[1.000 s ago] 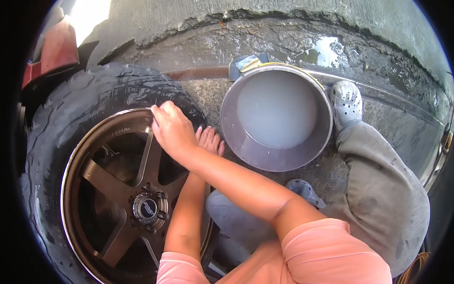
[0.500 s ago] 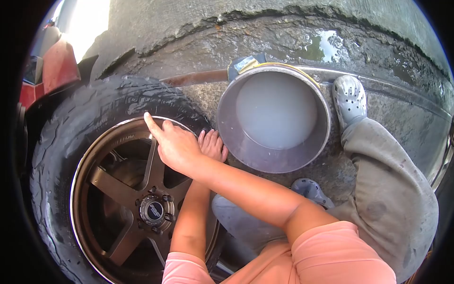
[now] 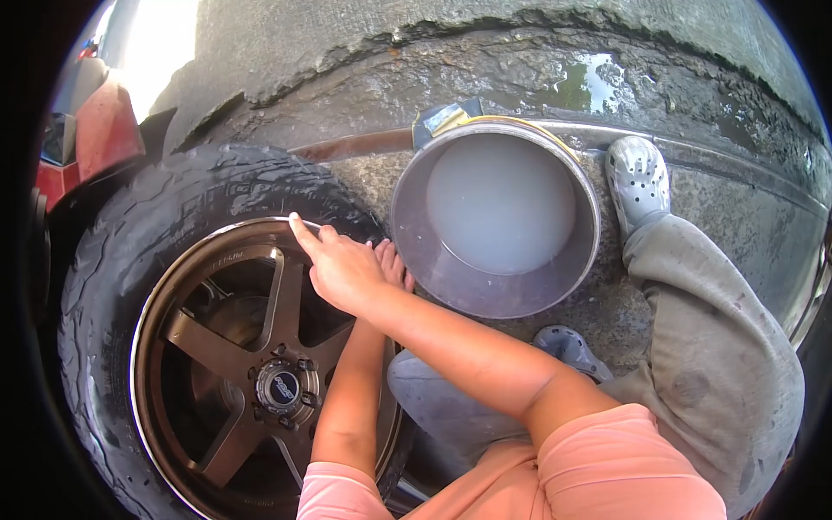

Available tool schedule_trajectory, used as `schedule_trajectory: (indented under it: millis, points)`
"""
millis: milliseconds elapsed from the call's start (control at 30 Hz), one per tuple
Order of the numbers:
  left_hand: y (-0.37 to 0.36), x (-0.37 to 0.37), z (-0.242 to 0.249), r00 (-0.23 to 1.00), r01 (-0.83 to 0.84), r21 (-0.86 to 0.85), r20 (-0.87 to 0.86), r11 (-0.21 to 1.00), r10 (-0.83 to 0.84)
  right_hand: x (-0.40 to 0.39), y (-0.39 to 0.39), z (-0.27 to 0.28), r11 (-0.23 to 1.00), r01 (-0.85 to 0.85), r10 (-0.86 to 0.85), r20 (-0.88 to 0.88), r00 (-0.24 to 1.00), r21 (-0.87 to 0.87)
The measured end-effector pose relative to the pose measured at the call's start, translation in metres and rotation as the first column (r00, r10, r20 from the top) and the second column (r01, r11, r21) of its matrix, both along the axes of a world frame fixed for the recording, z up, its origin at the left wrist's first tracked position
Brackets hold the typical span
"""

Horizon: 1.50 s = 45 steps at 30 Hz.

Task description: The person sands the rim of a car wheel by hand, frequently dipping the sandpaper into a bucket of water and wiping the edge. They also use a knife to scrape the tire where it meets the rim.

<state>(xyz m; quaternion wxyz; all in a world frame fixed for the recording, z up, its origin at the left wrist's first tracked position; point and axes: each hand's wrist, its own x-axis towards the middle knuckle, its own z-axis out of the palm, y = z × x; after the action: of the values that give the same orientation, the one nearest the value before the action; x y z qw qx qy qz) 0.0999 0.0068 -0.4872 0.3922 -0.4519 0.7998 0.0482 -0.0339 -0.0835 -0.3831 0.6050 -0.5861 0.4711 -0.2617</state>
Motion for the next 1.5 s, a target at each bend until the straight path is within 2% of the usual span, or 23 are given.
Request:
schedule_trajectory:
  millis: [133, 233, 333, 367, 400, 467, 500, 533, 567, 667, 700, 733, 800, 867, 933, 1000, 1033, 1167, 1200, 1267, 1367, 1467, 1500]
  points:
    - [-0.002, -0.001, 0.003, 1.0, -0.019, -0.021, -0.019, 1.0, 0.019, -0.002, 0.01, -0.006, 0.996, -0.027, 0.033, -0.072, 0.997, 0.087]
    - [0.003, 0.001, 0.003, 0.996, -0.024, -0.081, -0.086, 0.996, 0.017, 0.008, 0.023, -0.004, 0.995, 0.051, -0.028, -0.243, 0.97, 0.089]
    - [-0.004, -0.003, 0.012, 0.992, -0.018, -0.078, -0.126, 0.997, 0.008, 0.007, 0.03, 0.016, 0.996, 0.09, -0.092, -0.335, 0.938, -0.021]
    - [-0.007, -0.013, 0.023, 0.992, -0.027, -0.062, -0.128, 0.998, 0.019, -0.002, 0.029, 0.025, 0.995, 0.071, -0.087, -0.281, 0.956, -0.066]
    - [-0.018, -0.033, 0.042, 0.971, -0.219, -0.042, -0.103, 0.975, 0.213, -0.017, 0.023, 0.04, 0.992, 0.053, -0.077, -0.225, 0.971, -0.111]
    - [-0.057, -0.084, 0.095, 0.814, -0.579, -0.005, -0.055, 0.815, 0.578, -0.074, -0.02, 0.058, 0.947, -0.285, 0.291, 0.022, 0.956, -0.15]
    - [-0.039, -0.056, 0.065, 0.868, -0.44, -0.057, -0.282, 0.896, 0.409, -0.1, -0.034, 0.073, 0.911, -0.354, 0.352, -0.048, 0.935, -0.21]
    - [-0.021, -0.028, 0.036, 0.872, -0.259, -0.172, -0.464, 0.95, 0.154, -0.122, -0.046, 0.085, 0.867, -0.422, 0.404, -0.122, 0.907, -0.266]
    - [-0.004, -0.001, 0.007, 0.827, -0.089, -0.331, -0.55, 0.939, -0.115, -0.141, -0.054, 0.091, 0.841, -0.47, 0.423, -0.216, 0.88, -0.267]
    - [-0.004, -0.001, 0.012, 0.857, -0.081, -0.31, -0.507, 0.947, -0.093, -0.187, -0.057, 0.071, 0.808, -0.567, 0.449, -0.457, 0.768, -0.159]
    - [-0.002, 0.0, 0.012, 0.853, -0.081, -0.313, -0.512, 0.946, -0.097, -0.193, -0.054, 0.054, 0.827, -0.56, 0.457, -0.524, 0.718, -0.045]
    - [-0.003, 0.001, 0.012, 0.851, -0.072, -0.314, -0.515, 0.947, -0.106, -0.196, -0.049, 0.032, 0.845, -0.53, 0.466, -0.581, 0.668, 0.068]
    - [-0.003, -0.001, 0.012, 0.86, -0.073, -0.318, -0.501, 0.945, -0.102, -0.195, -0.022, -0.041, 0.872, -0.473, 0.42, -0.685, 0.596, 0.123]
    - [-0.004, -0.002, 0.012, 0.873, -0.052, -0.313, -0.475, 0.948, -0.109, -0.19, -0.008, -0.039, 0.876, -0.425, 0.451, -0.697, 0.557, 0.228]
    - [-0.005, -0.004, 0.011, 0.873, -0.046, -0.322, -0.472, 0.945, -0.119, -0.187, -0.01, -0.028, 0.888, -0.387, 0.446, -0.668, 0.596, 0.248]
    - [-0.006, -0.006, 0.013, 0.875, -0.041, -0.323, -0.468, 0.945, -0.122, -0.194, -0.026, -0.015, 0.916, -0.35, 0.394, -0.597, 0.698, 0.196]
    - [-0.006, -0.007, 0.014, 0.871, -0.049, -0.315, -0.477, 0.948, -0.114, -0.194, -0.028, -0.02, 0.915, -0.364, 0.39, -0.622, 0.679, 0.175]
    - [-0.007, -0.008, 0.013, 0.864, -0.059, -0.304, -0.492, 0.951, -0.104, -0.187, -0.023, -0.031, 0.778, -0.461, 0.626, -0.595, 0.505, 0.427]
    - [-0.007, -0.008, 0.012, 0.865, -0.053, -0.301, -0.49, 0.952, -0.106, -0.181, -0.011, -0.048, 0.732, -0.501, 0.678, -0.573, 0.461, 0.462]
    - [-0.007, -0.007, 0.013, 0.87, -0.054, -0.304, -0.482, 0.951, -0.104, -0.173, -0.004, -0.05, 0.64, -0.491, 0.767, -0.451, 0.457, 0.591]
    - [-0.006, -0.008, 0.015, 0.868, -0.06, -0.299, -0.487, 0.952, -0.098, -0.177, -0.008, -0.043, 0.67, -0.503, 0.733, -0.38, 0.564, 0.546]
    - [-0.008, -0.006, 0.014, 0.866, -0.064, -0.306, -0.49, 0.95, -0.099, -0.175, 0.005, -0.069, 0.85, -0.512, 0.508, -0.459, 0.729, 0.127]
    - [-0.005, -0.005, 0.013, 0.866, -0.065, -0.304, -0.491, 0.95, -0.098, -0.175, 0.003, -0.066, 0.896, -0.423, 0.439, -0.408, 0.801, 0.134]
